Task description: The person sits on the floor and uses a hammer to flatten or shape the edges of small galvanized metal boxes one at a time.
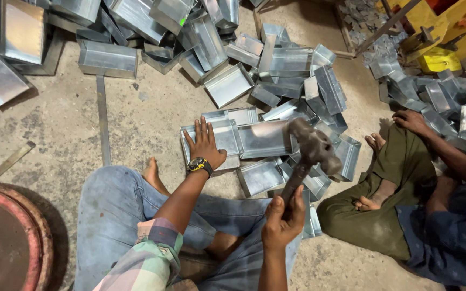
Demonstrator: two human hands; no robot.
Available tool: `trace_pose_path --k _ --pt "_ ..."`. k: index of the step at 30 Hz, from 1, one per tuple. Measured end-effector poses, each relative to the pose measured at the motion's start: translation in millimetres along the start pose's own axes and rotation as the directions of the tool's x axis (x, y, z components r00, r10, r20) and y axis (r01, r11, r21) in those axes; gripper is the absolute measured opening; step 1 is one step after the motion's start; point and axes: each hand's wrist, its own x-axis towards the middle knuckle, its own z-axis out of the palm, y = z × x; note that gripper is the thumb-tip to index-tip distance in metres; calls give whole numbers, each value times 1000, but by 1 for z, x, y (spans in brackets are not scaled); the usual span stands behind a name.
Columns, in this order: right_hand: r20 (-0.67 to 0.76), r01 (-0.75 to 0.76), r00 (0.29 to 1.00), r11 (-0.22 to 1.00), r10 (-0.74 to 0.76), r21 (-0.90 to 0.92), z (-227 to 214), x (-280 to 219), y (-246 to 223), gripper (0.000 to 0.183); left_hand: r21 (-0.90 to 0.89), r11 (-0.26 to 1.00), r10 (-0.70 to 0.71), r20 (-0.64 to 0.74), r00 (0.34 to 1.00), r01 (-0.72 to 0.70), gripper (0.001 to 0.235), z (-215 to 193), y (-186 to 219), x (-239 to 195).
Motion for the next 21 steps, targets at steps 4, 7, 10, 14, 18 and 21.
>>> trace_pose_path --k 4,7,10,14,18,21 --pt "202 353 933 864 -298 -358 20 11 26 47 -11 1000 -4 3 1000 4 109 1 1 -5" --pt "217 32 957 673 193 -739 19 10 44 50 -27 999 -19 42 999 20 111 -1 7 -2" --pt "124 -88 967 745 225 -661 15 10 62 52 -24 999 -31 64 997 33 110 -8 5 15" --pt "91 -233 920 717 382 -657 -10 -7 68 50 -9 1000 5 4 1000 -5 110 3 7 -14" --pt "205 -82 941 771 269 -631 5 4 62 52 -30 999 21 24 999 -20 110 -10 10 -27" --pt "180 -78 970 909 164 -408 5 2 46 48 -34 999 39 147 988 -34 113 -5 5 -48"
